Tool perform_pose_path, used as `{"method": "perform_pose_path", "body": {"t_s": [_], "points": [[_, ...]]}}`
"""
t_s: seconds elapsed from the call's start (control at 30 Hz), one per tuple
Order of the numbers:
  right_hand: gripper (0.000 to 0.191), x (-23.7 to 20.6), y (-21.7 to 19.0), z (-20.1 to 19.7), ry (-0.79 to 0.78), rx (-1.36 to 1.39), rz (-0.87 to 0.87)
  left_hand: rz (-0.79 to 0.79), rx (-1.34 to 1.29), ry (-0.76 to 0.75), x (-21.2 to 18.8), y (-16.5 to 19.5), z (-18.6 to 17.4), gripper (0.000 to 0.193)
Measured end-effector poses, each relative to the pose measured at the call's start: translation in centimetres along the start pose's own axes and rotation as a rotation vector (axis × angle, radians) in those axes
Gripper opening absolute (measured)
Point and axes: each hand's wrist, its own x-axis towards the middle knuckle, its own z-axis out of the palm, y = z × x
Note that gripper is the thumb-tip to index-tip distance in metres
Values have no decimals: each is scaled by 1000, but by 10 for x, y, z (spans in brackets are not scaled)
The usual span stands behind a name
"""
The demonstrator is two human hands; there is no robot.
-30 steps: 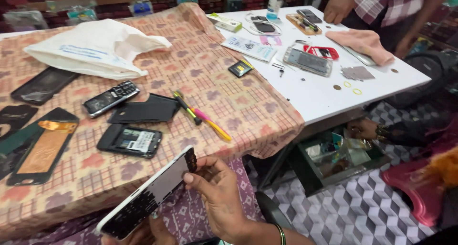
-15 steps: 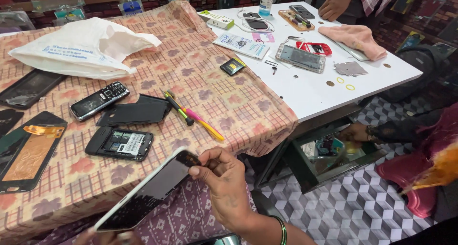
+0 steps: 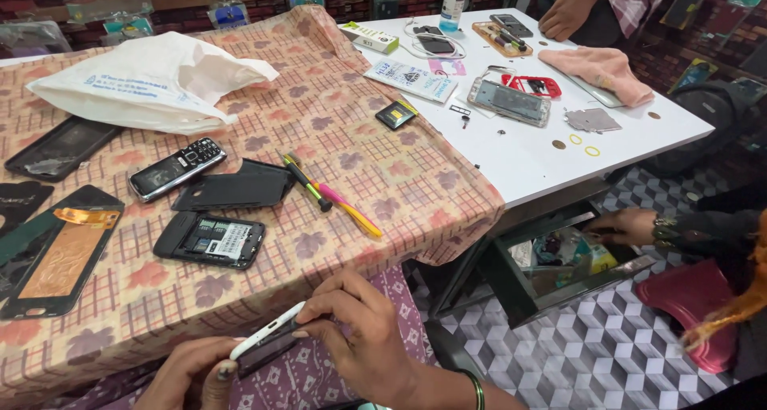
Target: The person cleans the inside of a white smartphone casing with a toothbrush, then uses a screwdriver to remove screws from the back. They detach the back cover and remove the internal motherboard assembly, placing the casing on the table.
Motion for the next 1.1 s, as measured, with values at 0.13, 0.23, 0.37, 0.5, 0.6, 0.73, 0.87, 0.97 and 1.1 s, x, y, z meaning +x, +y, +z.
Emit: {"method": "perform_pose_path", "body": {"t_s": [0.13, 0.23, 0.37, 0.5, 0.6, 0.73, 0.87, 0.97, 1.1], "points": [[24, 1, 2, -2, -25, -80, -29, -181, -280, 47, 1, -2, 14, 31], [24, 1, 1, -3, -48, -51, -21, -65, -439, -89, 7, -2, 13, 35], [24, 2, -1, -7, -52, -75, -39, -155, -608, -129, 5, 7, 14, 40], [23, 5, -2, -8, -62, -39, 9, -210, -561, -72, 5, 15, 22, 42], [22, 6, -2, -8, -60, -44, 29, -278, -561, -27, 3, 26, 28, 46], [22, 6, 0, -6, -64, -40, 62, -279, -580, 17, 2, 41, 34, 51], [21, 7, 0, -4, -64, -33, 77, -293, -567, 35, 8, 49, 41, 54], [21, 8, 1, -3, -77, -30, 79, -280, -554, 58, 11, 52, 46, 55], [20, 11, 4, -2, -98, -10, 132, -324, -515, 73, 14, 56, 47, 56]]}}
